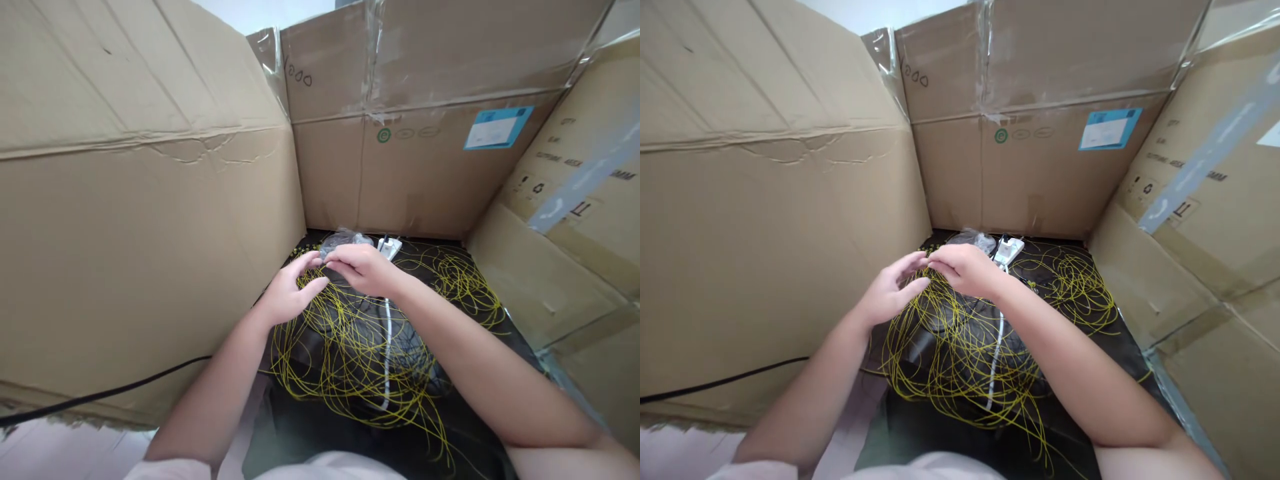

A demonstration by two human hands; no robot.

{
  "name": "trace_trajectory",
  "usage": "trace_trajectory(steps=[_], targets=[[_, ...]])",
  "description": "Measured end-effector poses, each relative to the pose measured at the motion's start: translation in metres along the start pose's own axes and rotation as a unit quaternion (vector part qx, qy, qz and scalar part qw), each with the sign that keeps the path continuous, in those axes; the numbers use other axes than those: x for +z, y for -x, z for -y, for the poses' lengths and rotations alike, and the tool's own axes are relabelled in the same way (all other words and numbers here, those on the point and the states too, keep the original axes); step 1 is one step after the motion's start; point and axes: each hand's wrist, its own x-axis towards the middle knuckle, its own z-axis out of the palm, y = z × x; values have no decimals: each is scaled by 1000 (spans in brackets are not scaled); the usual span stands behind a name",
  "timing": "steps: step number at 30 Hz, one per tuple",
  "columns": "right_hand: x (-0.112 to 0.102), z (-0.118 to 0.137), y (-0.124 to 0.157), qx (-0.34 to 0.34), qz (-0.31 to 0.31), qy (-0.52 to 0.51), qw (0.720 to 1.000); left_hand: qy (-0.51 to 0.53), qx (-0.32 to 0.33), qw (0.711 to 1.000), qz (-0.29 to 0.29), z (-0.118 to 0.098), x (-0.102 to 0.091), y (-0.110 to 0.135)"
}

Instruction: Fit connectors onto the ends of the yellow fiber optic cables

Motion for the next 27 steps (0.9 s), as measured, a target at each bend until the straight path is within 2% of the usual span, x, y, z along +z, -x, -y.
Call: trace_trajectory(steps=[1, 3, 5, 8, 11, 14, 18, 23, 27], targets=[[0, -2, -2, 10, -24, -4, 1000, 32, -14, 998, 44, 2, 5, -7], [0, -8, -4, 48, -72, -1, 996, 82, -46, 993, 73, 5, 8, -17], [-1, -18, -3, 98, -108, 13, 989, 124, -60, 989, 46, 4, 4, -21], [1, -38, 2, 159, -137, 29, 977, 206, -33, 978, -8, -8, -8, -20], [11, -58, 7, 203, -157, 17, 966, 277, -34, 960, 6, -24, -20, -15], [23, -74, 12, 223, -158, 12, 962, 324, -76, 940, 71, -36, -27, -8], [37, -83, 17, 213, -145, 18, 966, 386, -108, 903, 153, -41, -28, 2], [48, -82, 26, 192, -103, 24, 976, 435, -94, 860, 248, -38, -20, 11], [54, -77, 32, 182, -77, 29, 980, 424, -71, 856, 285, -33, -13, 15]])
